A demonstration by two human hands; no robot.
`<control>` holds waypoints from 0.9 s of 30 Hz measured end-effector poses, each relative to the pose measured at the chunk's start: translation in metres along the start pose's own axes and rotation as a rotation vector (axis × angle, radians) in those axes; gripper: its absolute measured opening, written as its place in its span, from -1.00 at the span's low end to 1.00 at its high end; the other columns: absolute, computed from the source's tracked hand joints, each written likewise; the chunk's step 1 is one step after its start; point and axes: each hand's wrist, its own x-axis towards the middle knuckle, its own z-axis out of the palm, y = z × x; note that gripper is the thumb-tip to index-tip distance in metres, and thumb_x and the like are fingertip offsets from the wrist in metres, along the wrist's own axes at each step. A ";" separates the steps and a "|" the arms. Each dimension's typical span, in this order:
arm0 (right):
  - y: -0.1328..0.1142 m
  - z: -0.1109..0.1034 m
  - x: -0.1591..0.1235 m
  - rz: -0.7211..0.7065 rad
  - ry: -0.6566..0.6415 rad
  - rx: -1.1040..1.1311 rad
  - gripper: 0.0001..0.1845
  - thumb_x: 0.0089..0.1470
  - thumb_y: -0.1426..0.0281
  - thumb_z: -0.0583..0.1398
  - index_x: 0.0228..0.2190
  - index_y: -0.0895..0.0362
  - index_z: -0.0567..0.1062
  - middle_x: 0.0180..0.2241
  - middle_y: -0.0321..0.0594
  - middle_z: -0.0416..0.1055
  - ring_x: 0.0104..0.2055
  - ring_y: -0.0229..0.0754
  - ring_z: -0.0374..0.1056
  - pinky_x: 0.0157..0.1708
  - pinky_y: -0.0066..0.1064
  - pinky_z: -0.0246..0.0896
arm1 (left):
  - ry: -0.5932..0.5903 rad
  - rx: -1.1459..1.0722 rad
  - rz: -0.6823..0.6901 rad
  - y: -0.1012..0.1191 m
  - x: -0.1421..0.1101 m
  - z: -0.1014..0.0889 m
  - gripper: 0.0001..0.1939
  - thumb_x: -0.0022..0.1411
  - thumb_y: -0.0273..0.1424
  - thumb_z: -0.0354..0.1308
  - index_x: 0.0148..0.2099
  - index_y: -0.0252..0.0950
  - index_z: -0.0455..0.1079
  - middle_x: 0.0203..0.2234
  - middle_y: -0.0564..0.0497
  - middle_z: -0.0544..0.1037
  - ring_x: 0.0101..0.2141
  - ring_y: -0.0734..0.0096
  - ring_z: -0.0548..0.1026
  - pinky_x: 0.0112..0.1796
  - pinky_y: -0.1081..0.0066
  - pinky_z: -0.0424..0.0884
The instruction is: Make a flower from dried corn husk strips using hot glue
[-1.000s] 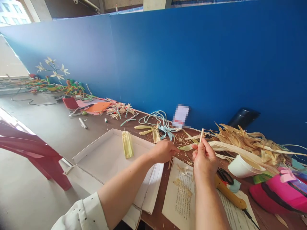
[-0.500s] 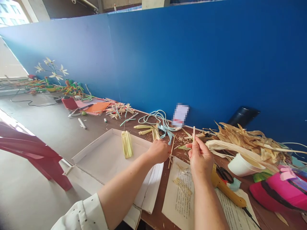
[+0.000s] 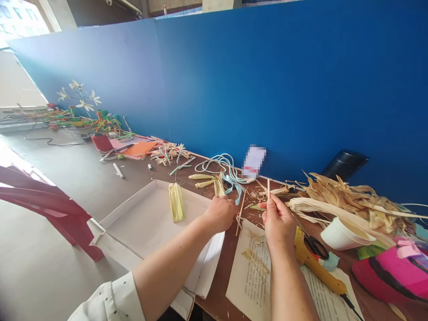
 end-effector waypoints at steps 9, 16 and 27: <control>-0.002 0.001 -0.001 0.100 -0.020 0.058 -0.42 -0.07 0.06 0.26 -0.05 0.13 0.52 -0.47 -0.19 0.44 -0.66 -0.42 0.01 -0.72 -0.52 -0.14 | 0.144 0.079 0.230 0.005 -0.002 0.010 -0.82 0.11 -0.54 0.03 -0.32 -0.31 0.46 -0.35 -0.11 0.52 -0.23 0.19 0.40 -0.23 0.24 0.24; 0.001 -0.001 0.001 0.100 -0.017 0.045 -0.43 -0.06 0.07 0.26 -0.05 0.12 0.52 -0.47 -0.21 0.44 -0.66 -0.42 0.01 -0.71 -0.52 -0.14 | 0.163 0.075 0.246 -0.002 0.005 0.016 -0.82 0.15 -0.51 0.03 -0.36 -0.32 0.48 -0.36 -0.13 0.51 -0.22 0.20 0.39 -0.25 0.28 0.26; -0.010 0.002 -0.002 0.192 -0.071 0.045 -0.44 -0.13 0.06 0.30 -0.10 0.06 0.55 -0.44 -0.19 0.47 -0.63 -0.38 0.03 -0.70 -0.48 -0.15 | 0.265 -0.938 -0.187 -0.007 0.015 0.013 -0.87 0.09 -0.39 0.13 -0.29 -0.28 0.43 -0.41 0.05 0.53 -0.39 0.47 0.43 -0.34 0.48 0.33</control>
